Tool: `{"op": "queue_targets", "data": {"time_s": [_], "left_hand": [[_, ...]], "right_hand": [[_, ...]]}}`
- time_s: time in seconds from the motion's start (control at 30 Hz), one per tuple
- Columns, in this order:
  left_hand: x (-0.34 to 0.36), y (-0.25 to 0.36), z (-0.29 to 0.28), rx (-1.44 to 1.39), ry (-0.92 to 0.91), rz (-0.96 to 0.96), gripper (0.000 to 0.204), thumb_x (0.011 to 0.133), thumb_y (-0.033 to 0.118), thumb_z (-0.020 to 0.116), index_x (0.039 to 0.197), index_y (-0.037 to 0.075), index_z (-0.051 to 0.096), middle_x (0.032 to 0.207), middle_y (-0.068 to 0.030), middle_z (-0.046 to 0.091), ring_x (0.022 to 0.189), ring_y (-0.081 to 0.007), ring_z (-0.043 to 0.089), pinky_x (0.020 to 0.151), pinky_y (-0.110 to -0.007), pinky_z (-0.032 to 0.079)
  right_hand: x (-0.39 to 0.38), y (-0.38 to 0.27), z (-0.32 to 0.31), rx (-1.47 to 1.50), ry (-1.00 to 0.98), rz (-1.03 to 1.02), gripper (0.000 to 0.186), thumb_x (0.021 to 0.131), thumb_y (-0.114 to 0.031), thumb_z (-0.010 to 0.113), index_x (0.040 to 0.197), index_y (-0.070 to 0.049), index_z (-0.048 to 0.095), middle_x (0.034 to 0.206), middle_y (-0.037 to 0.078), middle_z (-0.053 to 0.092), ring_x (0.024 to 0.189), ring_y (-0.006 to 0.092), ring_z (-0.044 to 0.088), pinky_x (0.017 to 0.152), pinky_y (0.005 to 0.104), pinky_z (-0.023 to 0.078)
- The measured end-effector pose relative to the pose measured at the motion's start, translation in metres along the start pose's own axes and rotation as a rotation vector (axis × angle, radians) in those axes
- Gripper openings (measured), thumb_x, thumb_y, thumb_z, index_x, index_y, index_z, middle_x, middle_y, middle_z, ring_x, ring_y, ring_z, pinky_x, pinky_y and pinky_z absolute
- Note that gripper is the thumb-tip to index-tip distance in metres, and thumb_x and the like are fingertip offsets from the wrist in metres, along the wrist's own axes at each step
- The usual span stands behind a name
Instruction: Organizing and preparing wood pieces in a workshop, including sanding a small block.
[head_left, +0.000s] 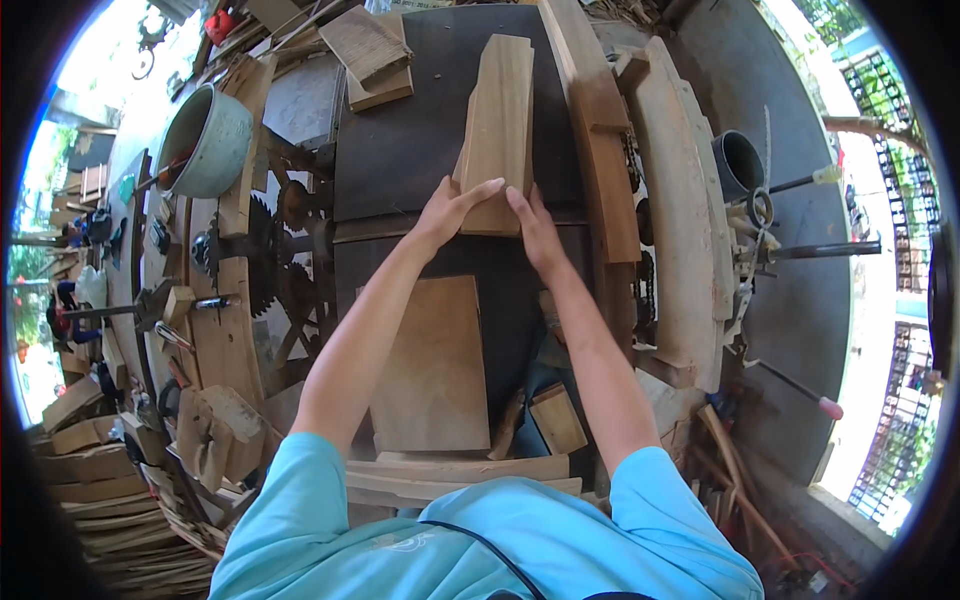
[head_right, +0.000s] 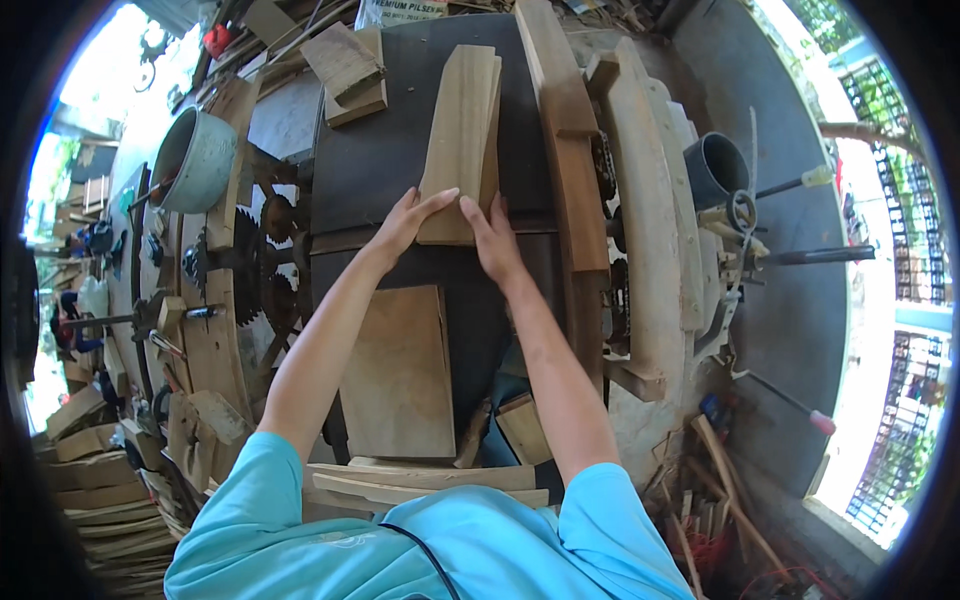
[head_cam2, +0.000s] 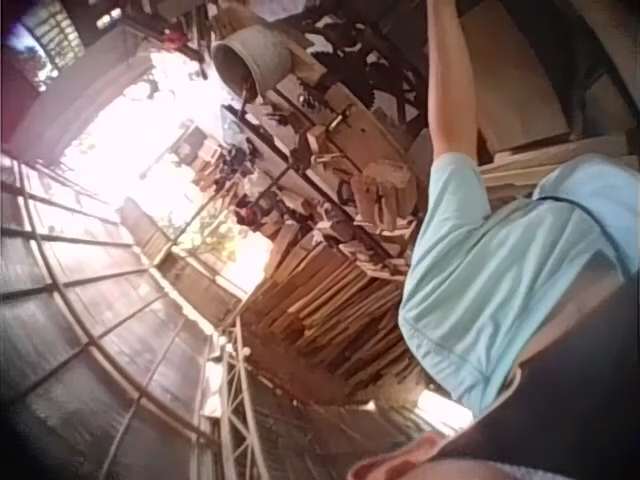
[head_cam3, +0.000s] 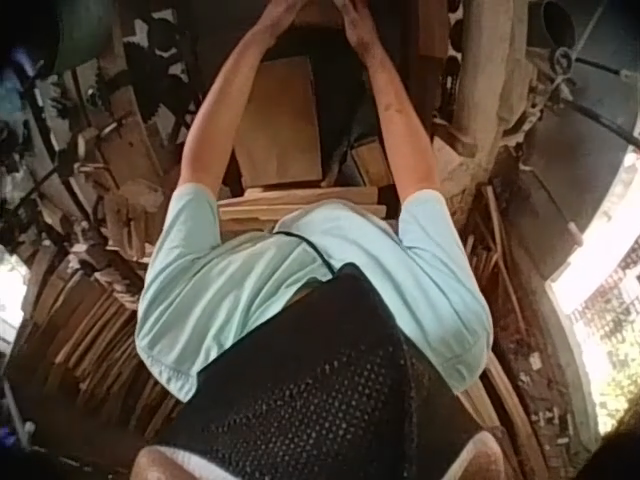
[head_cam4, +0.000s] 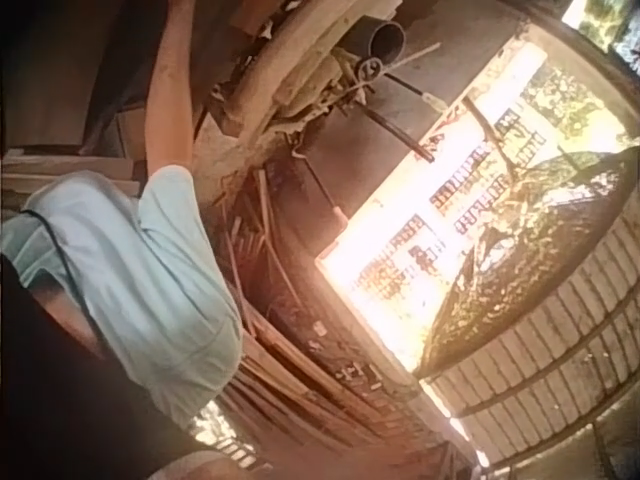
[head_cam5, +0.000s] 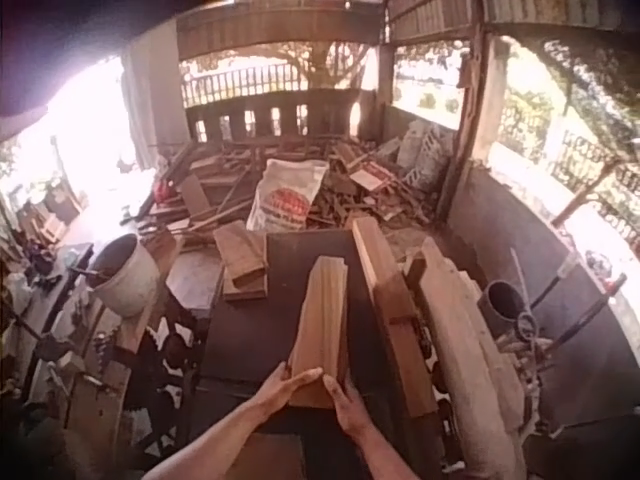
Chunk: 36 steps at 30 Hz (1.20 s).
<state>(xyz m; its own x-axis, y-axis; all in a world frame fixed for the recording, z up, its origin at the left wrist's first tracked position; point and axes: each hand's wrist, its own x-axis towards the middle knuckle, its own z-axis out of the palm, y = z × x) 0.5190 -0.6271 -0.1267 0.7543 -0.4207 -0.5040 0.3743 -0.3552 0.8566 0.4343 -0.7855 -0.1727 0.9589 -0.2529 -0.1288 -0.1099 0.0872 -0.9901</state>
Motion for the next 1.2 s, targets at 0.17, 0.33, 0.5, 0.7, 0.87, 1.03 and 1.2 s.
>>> {"op": "queue_targets", "data": {"time_s": [0.17, 0.33, 0.5, 0.7, 0.87, 1.03, 1.2], "left_hand": [[0.004, -0.010, 0.022, -0.075, 0.067, -0.022, 0.099, 0.083, 0.063, 0.073, 0.151, -0.002, 0.042, 0.147, -0.0159, 0.052, 0.138, -0.0250, 0.048, 0.115, -0.036, 0.035], [0.035, -0.001, 0.024, -0.305, -0.013, -0.043, 0.084, 0.085, 0.055, 0.076, 0.142, -0.001, 0.052, 0.132, -0.0156, 0.064, 0.119, -0.0265, 0.063, 0.102, -0.037, 0.049], [0.075, 0.036, 0.047, -0.381, -0.098, -0.097, 0.076, 0.087, 0.052, 0.075, 0.140, 0.000, 0.055, 0.124, -0.0150, 0.068, 0.108, -0.0262, 0.069, 0.092, -0.040, 0.056], [0.152, 0.039, 0.040, -0.371, -0.027, 0.056, 0.075, 0.087, 0.048, 0.077, 0.138, -0.003, 0.057, 0.122, -0.0161, 0.068, 0.107, -0.0271, 0.068, 0.093, -0.039, 0.055], [0.205, 0.060, 0.051, -0.398, -0.088, 0.168, 0.079, 0.084, 0.047, 0.079, 0.137, -0.007, 0.056, 0.125, -0.0166, 0.066, 0.111, -0.0269, 0.066, 0.096, -0.041, 0.053], [0.208, 0.080, 0.054, -0.406, -0.230, 0.142, 0.065, 0.091, 0.045, 0.071, 0.138, 0.002, 0.057, 0.125, -0.0155, 0.067, 0.116, -0.0296, 0.064, 0.102, -0.043, 0.050], [0.191, 0.072, 0.045, -0.403, -0.196, 0.208, 0.072, 0.091, 0.050, 0.069, 0.142, 0.003, 0.052, 0.130, -0.0142, 0.066, 0.121, -0.0277, 0.061, 0.106, -0.043, 0.047]], "right_hand": [[0.007, 0.021, 0.001, 0.000, 0.150, -0.046, 0.079, 0.099, -0.046, 0.059, 0.154, 0.006, 0.035, 0.157, 0.029, 0.038, 0.152, 0.0371, 0.028, 0.124, 0.0388, 0.021], [0.036, 0.021, -0.010, -0.130, 0.196, -0.083, 0.078, 0.096, -0.048, 0.060, 0.147, 0.008, 0.046, 0.149, 0.033, 0.047, 0.146, 0.0442, 0.037, 0.121, 0.0413, 0.027], [0.083, 0.004, -0.044, -0.082, 0.247, -0.099, 0.080, 0.095, -0.048, 0.062, 0.145, 0.012, 0.046, 0.144, 0.035, 0.051, 0.142, 0.0445, 0.042, 0.118, 0.0413, 0.032], [0.014, -0.044, -0.025, -0.187, 0.287, -0.242, 0.076, 0.095, -0.042, 0.062, 0.146, 0.011, 0.045, 0.141, 0.036, 0.051, 0.140, 0.0483, 0.042, 0.119, 0.0451, 0.032], [-0.025, -0.027, -0.096, -1.145, 0.519, -0.463, 0.074, 0.092, -0.032, 0.067, 0.152, 0.002, 0.040, 0.148, 0.035, 0.042, 0.132, 0.0534, 0.049, 0.112, 0.0520, 0.041], [-0.011, -0.005, -0.117, -1.263, 0.444, -0.020, 0.079, 0.089, -0.027, 0.070, 0.157, -0.008, 0.035, 0.142, 0.030, 0.047, 0.116, 0.0496, 0.061, 0.094, 0.0507, 0.056], [-0.011, -0.006, -0.107, -1.385, 0.435, 0.031, 0.081, 0.087, -0.024, 0.071, 0.158, -0.011, 0.035, 0.126, 0.025, 0.054, 0.101, 0.0417, 0.067, 0.081, 0.0474, 0.060]]}}
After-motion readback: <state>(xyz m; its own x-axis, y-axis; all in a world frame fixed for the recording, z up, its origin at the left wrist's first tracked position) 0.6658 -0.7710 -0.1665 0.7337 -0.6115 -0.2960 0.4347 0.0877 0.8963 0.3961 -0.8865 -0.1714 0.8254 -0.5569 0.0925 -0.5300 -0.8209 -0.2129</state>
